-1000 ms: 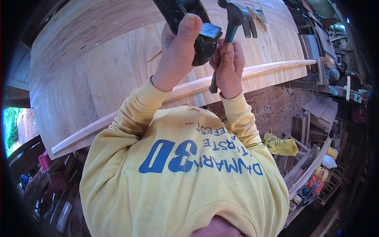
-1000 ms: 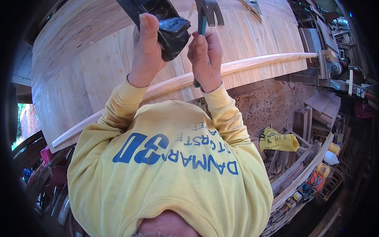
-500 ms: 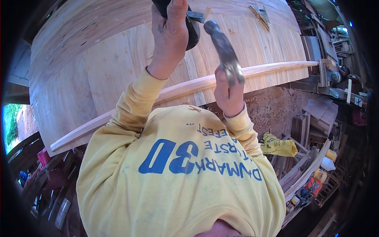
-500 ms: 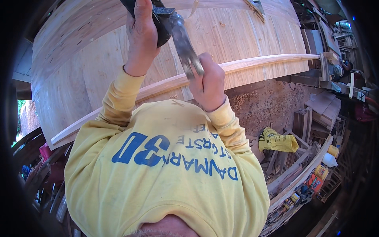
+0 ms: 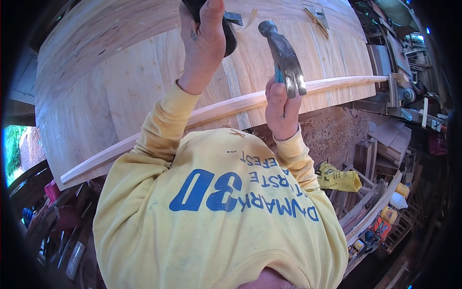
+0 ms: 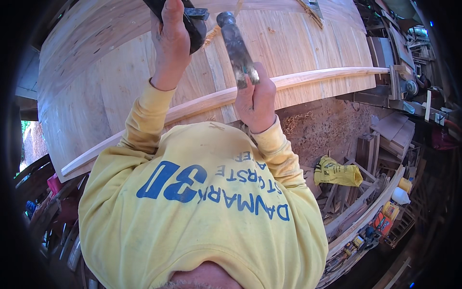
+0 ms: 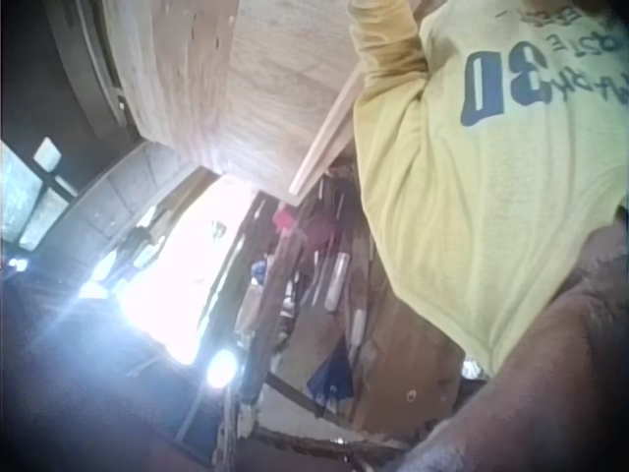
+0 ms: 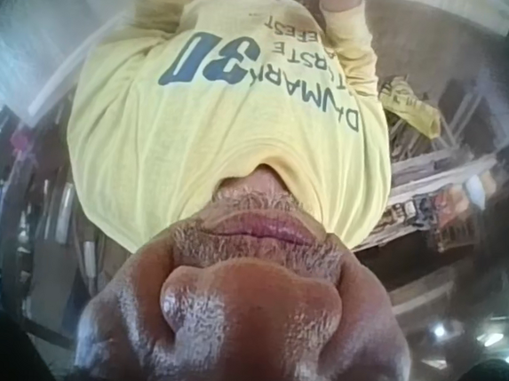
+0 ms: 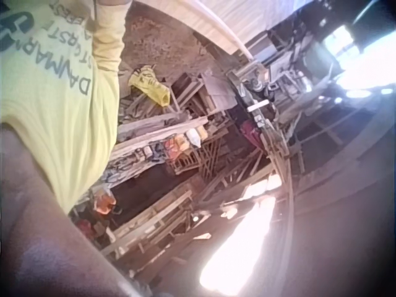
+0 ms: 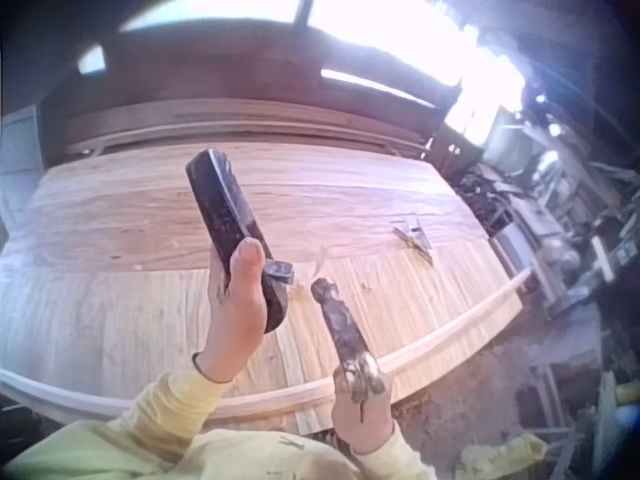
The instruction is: The person holds a hand planer and strikes the body of the tool with a hammer to adjust the blade depth, then uses the planer on a long wooden board.
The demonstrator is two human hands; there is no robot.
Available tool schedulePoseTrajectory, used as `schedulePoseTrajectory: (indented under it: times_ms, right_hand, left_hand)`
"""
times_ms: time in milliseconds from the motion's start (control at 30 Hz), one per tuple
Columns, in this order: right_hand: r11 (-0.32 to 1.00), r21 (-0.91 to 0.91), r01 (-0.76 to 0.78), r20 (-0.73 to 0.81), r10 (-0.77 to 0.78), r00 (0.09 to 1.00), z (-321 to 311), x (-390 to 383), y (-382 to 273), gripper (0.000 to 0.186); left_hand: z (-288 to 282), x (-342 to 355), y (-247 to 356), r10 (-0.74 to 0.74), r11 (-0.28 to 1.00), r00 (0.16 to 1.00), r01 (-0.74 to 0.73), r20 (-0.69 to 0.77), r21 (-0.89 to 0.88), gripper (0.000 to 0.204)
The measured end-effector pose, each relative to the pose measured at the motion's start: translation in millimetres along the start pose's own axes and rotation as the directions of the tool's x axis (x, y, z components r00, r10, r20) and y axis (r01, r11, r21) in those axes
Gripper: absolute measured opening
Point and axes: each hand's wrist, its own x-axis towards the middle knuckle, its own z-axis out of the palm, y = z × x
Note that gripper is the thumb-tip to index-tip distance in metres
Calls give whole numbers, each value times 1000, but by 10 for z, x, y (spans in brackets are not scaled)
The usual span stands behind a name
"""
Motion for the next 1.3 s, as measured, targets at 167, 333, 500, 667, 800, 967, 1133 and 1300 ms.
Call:
schedulePoseTrajectory:
  times_ms: [167,333,500,667,800,967,1133,1300]
  right_hand:
    - [976,-65,207,69,-203,977,-5,11,-83,34]
    - [979,-65,192,66,-188,980,2,79,-157,33]
    - [952,-212,220,91,-205,975,54,153,-90,36]
    - [968,-177,177,89,-164,982,62,207,-78,37]
    - [919,-217,331,91,-318,944,58,165,24,39]
    - [971,239,-25,30,19,999,-65,101,52,48]
    - [936,331,-119,113,86,990,-247,469,-25,84]
    - [674,661,-330,570,-165,805,-340,776,87,82]
  left_hand:
    - [-26,6,-2,17,1000,1000,-18,20,15,49]
    - [-60,-26,-40,32,979,999,-31,2,201,54]
    - [8,-61,-75,51,984,999,-52,10,172,53]
    - [-81,-20,-56,127,947,990,-139,61,289,50]
    - [-142,-36,-193,153,933,987,-163,56,320,50]
    - [-399,-120,-255,-265,942,922,310,283,-128,64]
    - [-585,-764,-165,-537,760,603,649,590,27,61]
    - [-539,-878,-56,-452,684,474,728,755,-48,64]
